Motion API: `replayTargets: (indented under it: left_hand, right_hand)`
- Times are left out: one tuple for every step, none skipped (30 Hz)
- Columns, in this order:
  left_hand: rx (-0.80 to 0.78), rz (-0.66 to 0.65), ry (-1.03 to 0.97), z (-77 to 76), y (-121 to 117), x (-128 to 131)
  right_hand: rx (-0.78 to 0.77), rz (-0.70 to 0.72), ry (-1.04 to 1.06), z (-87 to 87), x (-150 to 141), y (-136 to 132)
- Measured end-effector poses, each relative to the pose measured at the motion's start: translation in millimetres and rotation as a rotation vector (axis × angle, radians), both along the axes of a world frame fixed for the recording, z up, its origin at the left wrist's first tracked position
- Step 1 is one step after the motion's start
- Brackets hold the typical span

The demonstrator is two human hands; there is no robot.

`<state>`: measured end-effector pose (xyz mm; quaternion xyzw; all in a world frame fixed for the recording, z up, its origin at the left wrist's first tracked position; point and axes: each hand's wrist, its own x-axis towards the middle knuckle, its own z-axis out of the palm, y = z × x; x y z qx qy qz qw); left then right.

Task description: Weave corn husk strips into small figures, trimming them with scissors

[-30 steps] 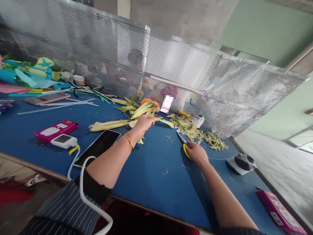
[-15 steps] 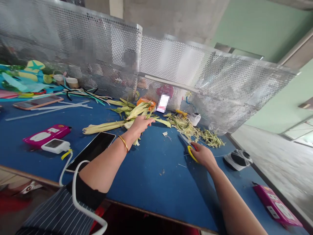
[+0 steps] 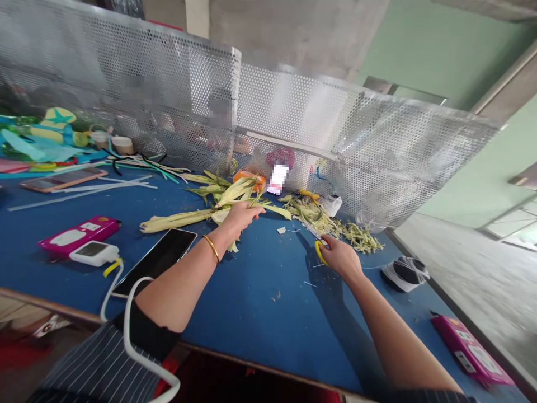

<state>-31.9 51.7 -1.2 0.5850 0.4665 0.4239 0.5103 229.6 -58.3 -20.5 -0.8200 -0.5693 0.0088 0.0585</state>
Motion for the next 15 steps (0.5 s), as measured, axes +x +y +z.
replayTargets:
  left_hand:
    - [0.003,-0.004,-0.002,-0.2,0,1]
    - [0.005,-0.008,-0.003,-0.4,-1,1]
    - [0.006,-0.011,-0.003,-0.6,-2,2]
    - [0.005,-0.014,-0.002,-0.7,-2,2]
    - [0.005,-0.015,0.0,-0.8,-3,3]
    - [0.004,-0.016,0.001,-0.8,-4,3]
    - [0.005,-0.015,0.002,-0.6,-4,2]
    - [0.006,-0.013,0.002,-0.3,-4,2]
    - [0.008,-0.009,0.001,0.0,-3,2]
    - [0.009,-0.006,0.0,0.4,-3,1]
    - [0.01,-0.001,-0.001,0.7,-2,1]
    - [0.011,0.001,-0.003,1.0,-1,1]
    - [0.012,0.001,-0.005,1.1,-1,1]
    - [0.012,-0.002,-0.008,1.1,-1,2]
    - [0.011,-0.008,-0.01,0.9,-1,2]
  right_hand:
    - [0.0,0.018,0.004,0.5,-6,-4]
    - [-0.009,0.055,0.015,-0.2,-13,-7]
    - [-0.023,0.104,0.03,-1.9,-21,-9]
    - [-0.04,0.156,0.048,-4.3,-27,-9]
    - [-0.052,0.19,0.061,-6.8,-31,-8]
    - [-0.057,0.198,0.067,-9.1,-33,-5]
    - [-0.056,0.179,0.065,-10.5,-32,0]
    - [-0.052,0.135,0.055,-11.0,-28,4]
    - [-0.042,0.08,0.042,-10.6,-21,9]
    - [-0.032,0.027,0.031,-9.3,-14,12]
    - [-0.023,-0.004,0.024,-7.8,-6,13]
    - [-0.018,-0.013,0.026,-6.4,0,13]
    - [-0.012,-0.002,0.033,-5.6,6,11]
    - [-0.012,0.025,0.046,-5.7,9,9]
    - [-0.019,0.063,0.064,-6.7,10,5]
